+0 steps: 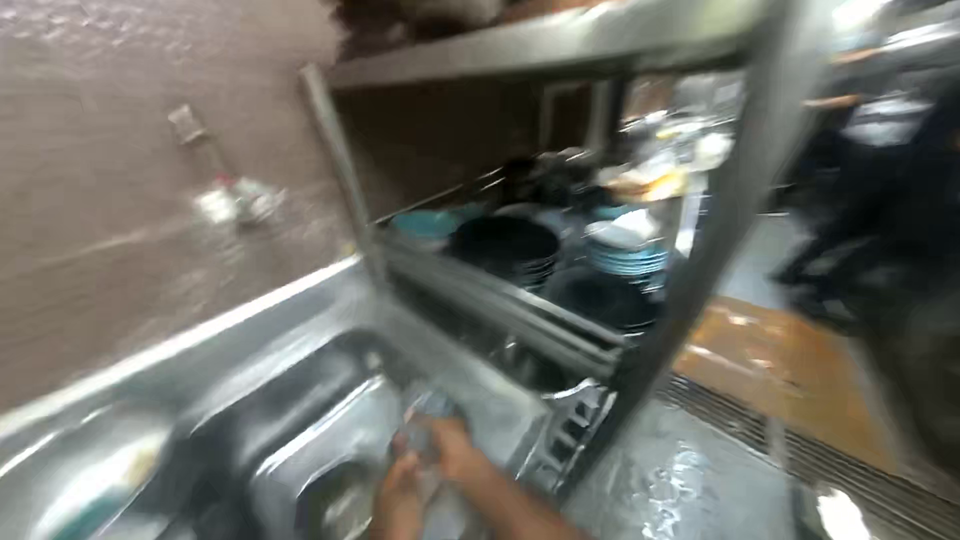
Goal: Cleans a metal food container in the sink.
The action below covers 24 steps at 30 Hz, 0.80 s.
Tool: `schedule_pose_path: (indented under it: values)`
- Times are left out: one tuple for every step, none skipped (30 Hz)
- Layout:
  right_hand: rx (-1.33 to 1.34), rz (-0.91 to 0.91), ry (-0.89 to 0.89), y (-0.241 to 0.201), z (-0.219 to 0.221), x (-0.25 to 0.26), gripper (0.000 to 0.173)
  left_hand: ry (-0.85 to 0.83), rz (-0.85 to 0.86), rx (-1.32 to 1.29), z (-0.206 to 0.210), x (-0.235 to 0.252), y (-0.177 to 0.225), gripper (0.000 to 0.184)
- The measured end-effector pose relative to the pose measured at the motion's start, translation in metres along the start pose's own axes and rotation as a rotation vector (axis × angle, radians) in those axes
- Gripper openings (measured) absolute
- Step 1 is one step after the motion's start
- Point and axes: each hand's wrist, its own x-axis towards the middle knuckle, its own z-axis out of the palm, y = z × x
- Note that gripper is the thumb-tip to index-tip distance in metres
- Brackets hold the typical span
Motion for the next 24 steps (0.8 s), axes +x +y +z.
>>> schedule_pose_path:
  values:
    - [0.042, 0.039, -0.034, -0.006, 0.006, 0.001, 0.041, 0.010, 0.005, -0.006, -0.003, 0.003, 0.010, 0.033]
    - [0.065, 0.026, -0.049, -0.008, 0.011, 0.007, 0.037, -0.011, 0.035, 0.000, -0.008, 0.009, 0.008, 0.033]
    - [0.056, -0.022, -0.043, -0.009, 0.014, 0.017, 0.038, -0.055, 0.067, 0.005, -0.012, 0.017, -0.001, 0.035]
    - [-0.004, -0.083, -0.038, -0.011, 0.017, 0.027, 0.044, -0.081, 0.111, 0.007, -0.014, 0.030, -0.020, 0.036]
    - [-0.119, -0.143, -0.041, -0.014, 0.019, 0.034, 0.052, -0.076, 0.159, -0.009, -0.013, 0.049, -0.047, 0.036]
    - [-0.255, -0.199, -0.058, -0.016, 0.021, 0.038, 0.058, -0.080, 0.193, -0.038, -0.015, 0.063, -0.069, 0.036]
    - [-0.388, -0.260, -0.086, -0.017, 0.022, 0.041, 0.060, -0.106, 0.211, -0.050, -0.021, 0.072, -0.084, 0.036]
    - [-0.526, -0.325, -0.125, -0.020, 0.021, 0.044, 0.059, -0.152, 0.214, -0.044, -0.031, 0.076, -0.092, 0.037]
    - [-0.675, -0.392, -0.188, -0.027, 0.020, 0.046, 0.058, -0.197, 0.217, -0.020, -0.043, 0.080, -0.095, 0.038]
    - [-0.842, -0.464, -0.267, -0.035, 0.020, 0.046, 0.057, -0.229, 0.233, 0.022, -0.056, 0.084, -0.097, 0.039]
    - [-1.010, -0.534, -0.357, -0.046, 0.023, 0.045, 0.057, -0.257, 0.255, 0.072, -0.068, 0.088, -0.099, 0.039]
    - [-1.180, -0.599, -0.455, -0.057, 0.028, 0.042, 0.057, -0.284, 0.278, 0.120, -0.079, 0.092, -0.101, 0.040]
    - [-1.334, -0.679, -0.550, -0.064, 0.034, 0.041, 0.057, -0.306, 0.300, 0.168, -0.090, 0.095, -0.103, 0.040]
    - [-1.461, -0.755, -0.625, -0.070, 0.039, 0.040, 0.058, -0.312, 0.319, 0.201, -0.098, 0.097, -0.103, 0.039]
    - [-1.530, -0.804, -0.673, -0.073, 0.043, 0.041, 0.060, -0.301, 0.330, 0.210, -0.102, 0.099, -0.104, 0.039]
    - [-1.517, -0.814, -0.675, -0.073, 0.044, 0.042, 0.062, -0.275, 0.330, 0.184, -0.102, 0.100, -0.105, 0.038]
    - [-1.413, -0.782, -0.629, -0.069, 0.041, 0.045, 0.062, -0.230, 0.327, 0.123, -0.098, 0.099, -0.107, 0.037]
    - [-1.232, -0.741, -0.553, -0.061, 0.038, 0.049, 0.061, -0.175, 0.327, 0.034, -0.091, 0.098, -0.108, 0.035]
    - [-1.006, -0.691, -0.466, -0.051, 0.038, 0.054, 0.058, -0.121, 0.317, -0.060, -0.082, 0.097, -0.108, 0.034]
    - [-0.766, -0.622, -0.376, -0.039, 0.040, 0.059, 0.056, -0.083, 0.300, -0.143, -0.070, 0.097, -0.109, 0.033]
    - [-0.531, -0.537, -0.299, -0.025, 0.042, 0.061, 0.055, -0.049, 0.280, -0.216, -0.055, 0.096, -0.111, 0.033]
    - [-0.320, -0.438, -0.238, -0.013, 0.046, 0.059, 0.053, -0.020, 0.260, -0.288, -0.039, 0.096, -0.110, 0.033]
    - [-0.137, -0.327, -0.195, -0.001, 0.052, 0.053, 0.048, 0.000, 0.229, -0.364, -0.024, 0.095, -0.108, 0.032]
    - [0.002, -0.219, -0.162, 0.009, 0.059, 0.046, 0.039, 0.007, 0.186, -0.443, -0.009, 0.093, -0.105, 0.031]
